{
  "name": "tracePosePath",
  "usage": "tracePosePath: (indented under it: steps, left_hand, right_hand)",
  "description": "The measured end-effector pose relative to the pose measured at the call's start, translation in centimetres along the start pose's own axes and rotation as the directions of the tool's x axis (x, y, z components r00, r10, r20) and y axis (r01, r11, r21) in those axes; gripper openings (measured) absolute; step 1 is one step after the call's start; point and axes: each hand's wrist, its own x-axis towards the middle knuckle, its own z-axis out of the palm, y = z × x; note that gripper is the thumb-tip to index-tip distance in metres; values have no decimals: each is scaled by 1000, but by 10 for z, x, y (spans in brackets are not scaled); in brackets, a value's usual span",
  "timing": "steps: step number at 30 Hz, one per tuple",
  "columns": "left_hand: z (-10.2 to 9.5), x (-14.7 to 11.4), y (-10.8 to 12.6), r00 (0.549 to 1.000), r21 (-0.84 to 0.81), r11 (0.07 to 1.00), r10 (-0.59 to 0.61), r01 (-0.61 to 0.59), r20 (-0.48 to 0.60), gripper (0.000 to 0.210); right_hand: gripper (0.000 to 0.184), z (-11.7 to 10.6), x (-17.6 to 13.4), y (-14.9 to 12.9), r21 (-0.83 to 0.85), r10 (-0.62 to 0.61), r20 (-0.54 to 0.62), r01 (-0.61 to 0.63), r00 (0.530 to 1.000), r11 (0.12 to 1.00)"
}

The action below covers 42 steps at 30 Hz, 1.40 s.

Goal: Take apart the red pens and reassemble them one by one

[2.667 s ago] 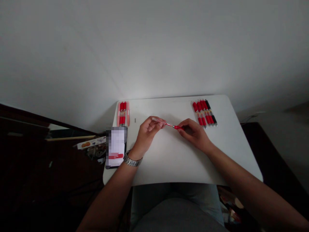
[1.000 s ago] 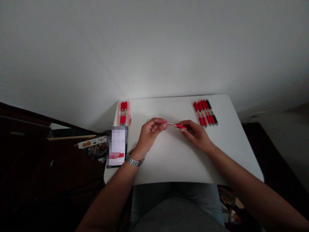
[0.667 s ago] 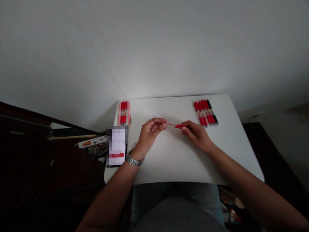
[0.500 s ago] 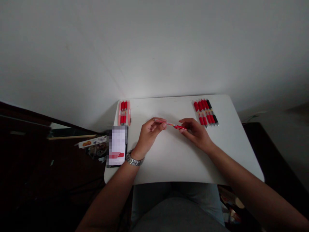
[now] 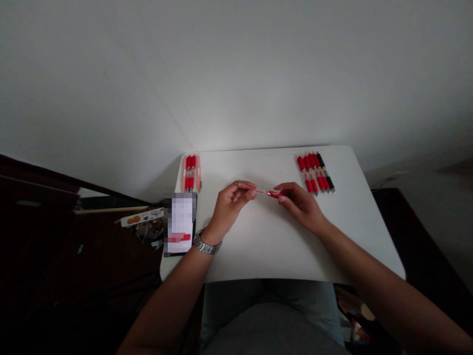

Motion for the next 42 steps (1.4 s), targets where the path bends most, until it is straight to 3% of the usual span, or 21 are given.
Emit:
tracePosePath:
  steps: [2,4,9,15,19,26,42]
  left_hand:
    - [-1,0,0,1000,-5,1000,7,-7,-7,20]
    - [-1,1,-1,1000,-1,1000,7,-7,-8,20]
    - [-1,0,-1,1000,-1,1000,-11,11,2,22]
    - [-1,1,-2,1000,-1,1000,14,-14,-22,21]
    - [-2,1,-3,1000,21,1000,14,-13,-12,21]
    - [0,0,2,998,67,996,57,-57,5,18]
    - [1,1,6,999,84,996,37,-40,30,15]
  right_hand:
    - [37,2,0,5,27,-16,-34,17,999,1000]
    - [30,3,0,6,16,-5,-46,6,999,1000]
    - [27,0,0,-3,-46,41,37,-39,998,998]
    - [33,4,-1,7,19,-19,-56,20,998,1000]
    - [23,4,-1,7,-21,8,-31,-8,999,1000]
    - [21,-2,0,-5,-116,-10,27,13,1000,993]
    - [25,2,2,-4,-59,-31,45,33,998,998]
